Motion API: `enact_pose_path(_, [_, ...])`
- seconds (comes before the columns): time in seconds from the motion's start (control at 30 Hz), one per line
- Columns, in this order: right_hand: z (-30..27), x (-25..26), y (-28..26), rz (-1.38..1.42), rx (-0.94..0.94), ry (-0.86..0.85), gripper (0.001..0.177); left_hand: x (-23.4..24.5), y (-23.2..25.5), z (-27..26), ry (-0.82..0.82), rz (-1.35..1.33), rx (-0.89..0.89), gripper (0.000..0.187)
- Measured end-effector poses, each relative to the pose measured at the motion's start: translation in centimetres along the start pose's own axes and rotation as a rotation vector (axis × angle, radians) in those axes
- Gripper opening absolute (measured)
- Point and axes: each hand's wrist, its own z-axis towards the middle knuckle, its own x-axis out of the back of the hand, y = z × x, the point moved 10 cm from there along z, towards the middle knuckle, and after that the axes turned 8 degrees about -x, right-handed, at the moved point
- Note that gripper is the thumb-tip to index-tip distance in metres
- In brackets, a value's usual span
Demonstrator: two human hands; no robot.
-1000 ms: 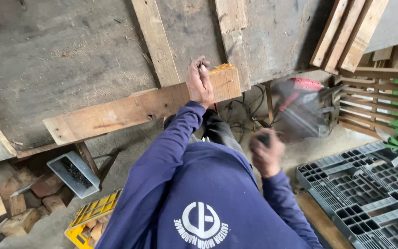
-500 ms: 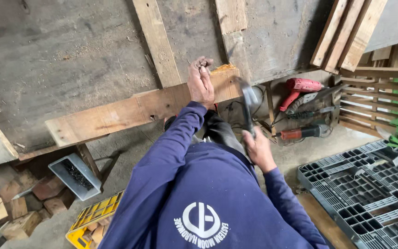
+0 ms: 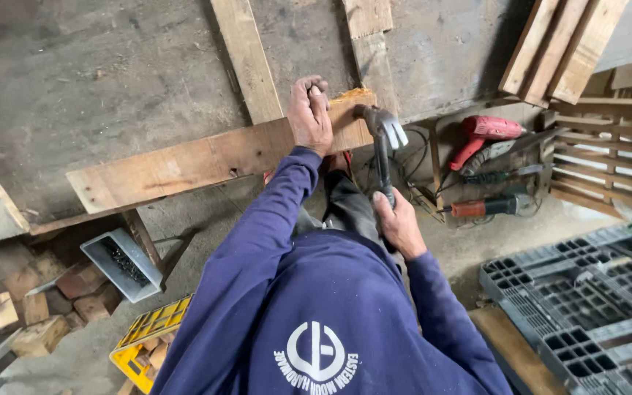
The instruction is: The person hammers nails into pieces of wood, arranges various wooden blocks and boards on a workbench, and picks through a container of hardware.
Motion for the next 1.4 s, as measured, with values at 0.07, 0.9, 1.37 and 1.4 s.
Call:
enact_pose_path(0.07, [-0.6,-0.5,0.8,0.176,-0.162,-0.106,0.032,-0.1,0.8,0.4,-0.041,-0.022,-0.045,0.016])
enact_pose_path(0.9, [-0.8,-2.0,2.4,0.186,-0.111,-0.09,0.03,2.5,5.1,-1.2,-0.621,0.589,-0.07,0.014])
enact_pose_path(1.37, [-2.9,-4.3,4.2,0.482,-0.213,-0.093,0.025,-1.8,6.8,-1.8,-0.71,0.301,-0.233,0.017])
enact_pose_path(1.4, [-3.1,-4.1,4.1,0.492,-0.221,-0.091,0.027,-2.4,6.6,-1.9,-0.724,0.292,-0.273,0.019])
